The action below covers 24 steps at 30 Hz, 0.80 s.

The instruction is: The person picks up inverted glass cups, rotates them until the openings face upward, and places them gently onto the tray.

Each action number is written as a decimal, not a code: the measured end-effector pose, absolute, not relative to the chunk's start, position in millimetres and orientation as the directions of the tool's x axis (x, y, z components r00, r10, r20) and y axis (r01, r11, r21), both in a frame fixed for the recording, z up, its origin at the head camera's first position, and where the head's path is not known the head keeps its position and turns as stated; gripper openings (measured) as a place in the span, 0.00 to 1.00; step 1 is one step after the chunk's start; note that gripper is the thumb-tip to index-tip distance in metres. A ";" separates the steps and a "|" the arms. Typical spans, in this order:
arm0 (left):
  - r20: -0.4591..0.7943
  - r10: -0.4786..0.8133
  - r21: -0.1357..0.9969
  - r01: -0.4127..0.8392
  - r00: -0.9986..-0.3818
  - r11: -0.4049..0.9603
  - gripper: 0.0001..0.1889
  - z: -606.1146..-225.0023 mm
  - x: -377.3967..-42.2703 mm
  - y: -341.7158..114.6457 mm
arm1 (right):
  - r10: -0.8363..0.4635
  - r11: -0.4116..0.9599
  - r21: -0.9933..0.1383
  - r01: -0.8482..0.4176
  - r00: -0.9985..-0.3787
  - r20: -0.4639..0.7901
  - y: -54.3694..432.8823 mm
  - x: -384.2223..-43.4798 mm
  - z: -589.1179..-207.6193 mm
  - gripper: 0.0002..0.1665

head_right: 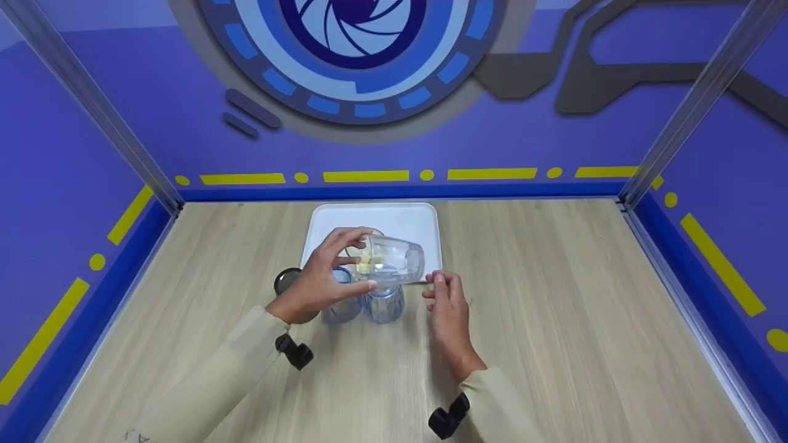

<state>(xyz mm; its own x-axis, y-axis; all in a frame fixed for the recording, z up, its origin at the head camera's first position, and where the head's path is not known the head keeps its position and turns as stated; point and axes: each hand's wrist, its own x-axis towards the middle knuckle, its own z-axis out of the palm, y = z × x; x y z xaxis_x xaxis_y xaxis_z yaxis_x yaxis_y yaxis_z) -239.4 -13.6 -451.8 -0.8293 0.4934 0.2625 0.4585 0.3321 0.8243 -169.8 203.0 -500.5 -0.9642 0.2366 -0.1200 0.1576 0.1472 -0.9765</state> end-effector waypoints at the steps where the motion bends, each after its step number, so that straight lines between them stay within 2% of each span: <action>1: 0.261 0.491 0.825 0.456 -0.831 0.334 0.41 -451.5 -239.6 -14.2 | 0.237 0.145 -0.977 0.160 -0.964 -0.122 202.8 -170.0 -500.4 0.28; 11: 0.295 0.484 0.808 0.485 -0.824 0.333 0.41 -447.2 -242.0 -21.7 | 0.226 0.166 -0.972 0.166 -0.966 -0.127 201.5 -171.2 -501.8 0.24; 24: 0.302 0.465 0.811 0.481 -0.832 0.333 0.41 -442.2 -241.4 -28.6 | 0.236 0.212 -0.962 0.174 -0.964 -0.122 194.4 -174.5 -502.5 0.26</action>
<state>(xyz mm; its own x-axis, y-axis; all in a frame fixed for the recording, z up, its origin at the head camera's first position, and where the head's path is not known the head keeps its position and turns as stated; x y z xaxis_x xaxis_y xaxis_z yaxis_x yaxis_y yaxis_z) -241.4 -28.6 -442.2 -0.8321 0.4650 0.3022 0.4806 0.3327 0.8114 -174.5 194.4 -502.5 -0.9640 0.2364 -0.1218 0.1736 0.2125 -0.9616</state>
